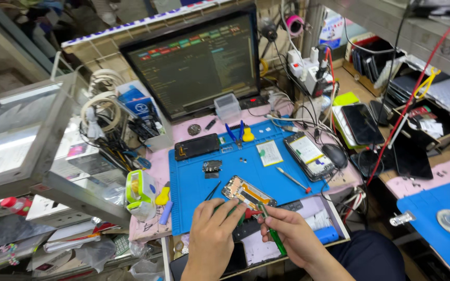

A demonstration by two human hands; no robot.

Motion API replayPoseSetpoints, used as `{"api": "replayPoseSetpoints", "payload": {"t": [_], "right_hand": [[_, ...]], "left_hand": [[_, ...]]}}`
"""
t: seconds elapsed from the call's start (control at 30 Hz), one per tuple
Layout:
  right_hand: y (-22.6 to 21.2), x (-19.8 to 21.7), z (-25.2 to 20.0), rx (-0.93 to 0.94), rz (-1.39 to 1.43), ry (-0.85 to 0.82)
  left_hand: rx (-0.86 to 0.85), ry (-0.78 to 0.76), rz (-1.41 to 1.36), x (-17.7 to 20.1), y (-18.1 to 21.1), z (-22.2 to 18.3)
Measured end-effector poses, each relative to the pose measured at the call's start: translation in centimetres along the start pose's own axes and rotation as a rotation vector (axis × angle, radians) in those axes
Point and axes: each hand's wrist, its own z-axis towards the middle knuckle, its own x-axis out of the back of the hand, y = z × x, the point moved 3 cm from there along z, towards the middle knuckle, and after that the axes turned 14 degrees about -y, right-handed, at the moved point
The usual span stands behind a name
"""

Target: The person manipulates a small internal circuit board with a screwdriver and fits it into the chassis of a mobile phone on a blue workbench mat.

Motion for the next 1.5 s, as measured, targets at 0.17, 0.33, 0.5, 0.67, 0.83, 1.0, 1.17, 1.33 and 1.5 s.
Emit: {"api": "replayPoseSetpoints", "payload": {"t": [0.17, 0.33, 0.5, 0.67, 0.83, 1.0, 1.17, 1.33, 1.5], "right_hand": [[0.4, 0.9, 0.0, 0.005, -0.013, -0.008], [1.0, 2.7, -0.4, -0.020, -0.084, -0.012], [1.8, 2.8, -0.9, -0.054, -0.092, -0.008], [1.6, 2.1, -2.4, -0.064, -0.115, 0.128], [1.0, 1.3, -2.5, -0.074, -0.156, 0.103], [1.3, 0.8, -2.0, -0.069, -0.179, 0.107], [2.1, -0.2, -1.7, -0.065, -0.210, 0.084], [3.6, 0.5, -1.3, -0.094, -0.241, 0.130], [4.5, 3.1, -1.0, -0.093, -0.297, 0.142]], "left_hand": [[0.067, -0.019, -0.227, -0.5, -2.7, -0.9], [0.538, 0.126, -0.333, -2.2, -10.0, -2.3], [0.686, 0.303, -0.209, -4.5, -15.8, -3.1], [0.597, 0.243, -0.232, -7.0, -17.7, -3.4], [0.465, 0.377, -0.076, -5.6, -16.0, -4.3], [0.469, 0.295, -0.160, -7.3, -12.7, -4.9], [0.514, 0.260, -0.213, -8.1, -11.4, -5.1], [0.487, 0.094, -0.192, -10.6, -11.2, -4.4], [0.555, 0.045, -0.203, -13.7, -11.4, -3.8]]}}
